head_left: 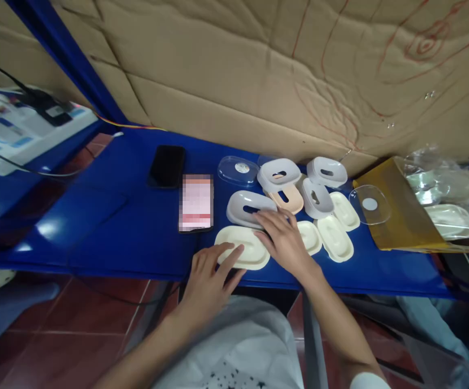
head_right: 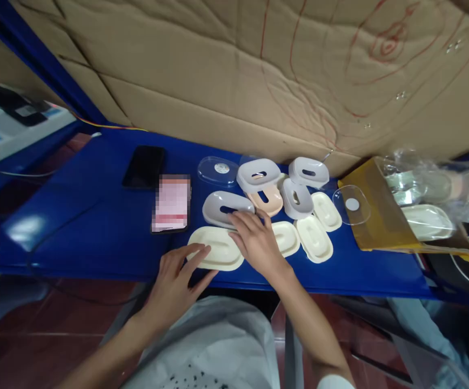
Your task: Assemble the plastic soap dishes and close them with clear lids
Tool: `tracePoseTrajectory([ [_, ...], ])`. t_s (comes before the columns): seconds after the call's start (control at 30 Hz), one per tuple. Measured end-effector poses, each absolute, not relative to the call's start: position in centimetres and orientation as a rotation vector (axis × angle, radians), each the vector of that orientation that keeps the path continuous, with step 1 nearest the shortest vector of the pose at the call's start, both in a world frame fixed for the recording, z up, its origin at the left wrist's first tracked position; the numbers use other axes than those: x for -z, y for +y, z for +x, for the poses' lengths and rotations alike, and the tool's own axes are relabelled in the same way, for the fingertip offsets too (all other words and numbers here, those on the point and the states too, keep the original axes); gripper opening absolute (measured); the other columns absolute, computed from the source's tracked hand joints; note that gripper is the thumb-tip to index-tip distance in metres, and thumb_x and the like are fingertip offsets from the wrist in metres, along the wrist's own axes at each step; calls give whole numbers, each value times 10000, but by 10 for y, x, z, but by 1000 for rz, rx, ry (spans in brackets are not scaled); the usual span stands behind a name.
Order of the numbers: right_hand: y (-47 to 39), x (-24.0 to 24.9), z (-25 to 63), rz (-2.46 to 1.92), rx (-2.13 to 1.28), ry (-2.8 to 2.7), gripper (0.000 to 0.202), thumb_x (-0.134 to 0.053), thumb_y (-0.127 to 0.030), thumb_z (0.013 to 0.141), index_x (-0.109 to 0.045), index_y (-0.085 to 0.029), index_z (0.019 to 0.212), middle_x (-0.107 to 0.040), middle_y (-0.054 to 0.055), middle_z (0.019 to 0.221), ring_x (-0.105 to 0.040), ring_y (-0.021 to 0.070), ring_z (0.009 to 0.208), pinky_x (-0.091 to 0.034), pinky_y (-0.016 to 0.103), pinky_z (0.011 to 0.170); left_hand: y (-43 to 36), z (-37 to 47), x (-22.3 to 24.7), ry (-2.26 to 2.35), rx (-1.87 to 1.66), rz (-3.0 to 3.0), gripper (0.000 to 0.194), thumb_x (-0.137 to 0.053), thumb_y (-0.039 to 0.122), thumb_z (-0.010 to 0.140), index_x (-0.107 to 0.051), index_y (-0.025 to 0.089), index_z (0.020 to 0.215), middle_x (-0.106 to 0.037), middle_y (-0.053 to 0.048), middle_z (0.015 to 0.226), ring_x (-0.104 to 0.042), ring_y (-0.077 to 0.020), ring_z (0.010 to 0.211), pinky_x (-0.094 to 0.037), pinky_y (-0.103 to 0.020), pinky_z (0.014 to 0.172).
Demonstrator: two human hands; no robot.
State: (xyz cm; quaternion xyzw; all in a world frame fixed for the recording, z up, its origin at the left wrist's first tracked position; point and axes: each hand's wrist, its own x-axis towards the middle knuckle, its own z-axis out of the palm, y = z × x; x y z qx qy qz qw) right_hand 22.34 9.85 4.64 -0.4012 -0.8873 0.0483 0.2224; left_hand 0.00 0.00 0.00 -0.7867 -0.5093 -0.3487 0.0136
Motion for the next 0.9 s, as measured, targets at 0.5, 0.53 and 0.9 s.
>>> tracePoseTrajectory([
  [0.5, 45, -61, 234, -939, -186, -2338, 266, -587, -143, 1109, -709, -240, 1324, -827, 70, 1172, -767, 236, 1096, -528, 441, 971, 4, 2, 13, -1651, 1412, -2328, 752, -790, 298, 1002, -396, 268, 1643, -439, -232, 1593, -652, -364, 1340, -680, -502, 992],
  [0.53, 38, -59, 233, -926, -181, -2356, 263, -579, -132, 1109, -710, -228, 1315, -826, 73, 1173, -766, 232, 1090, -530, 436, 967, 4, 2, 12, -1647, 1363, -2369, 673, -776, 283, 1011, -455, 271, 1603, -394, -233, 1641, -610, -392, 1408, -659, -538, 1040],
  [0.9, 53, -69, 235, -886, -82, -2560, 316, -551, -257, 1140, -698, -223, 1419, -795, 100, 1335, -732, 239, 1271, -516, 470, 1151, 6, -1, 8, -1496, 1119, -2566, 402, -673, 256, 1078, -583, 209, 1467, -478, -227, 1661, -458, -412, 1584, -594, -584, 1157],
])
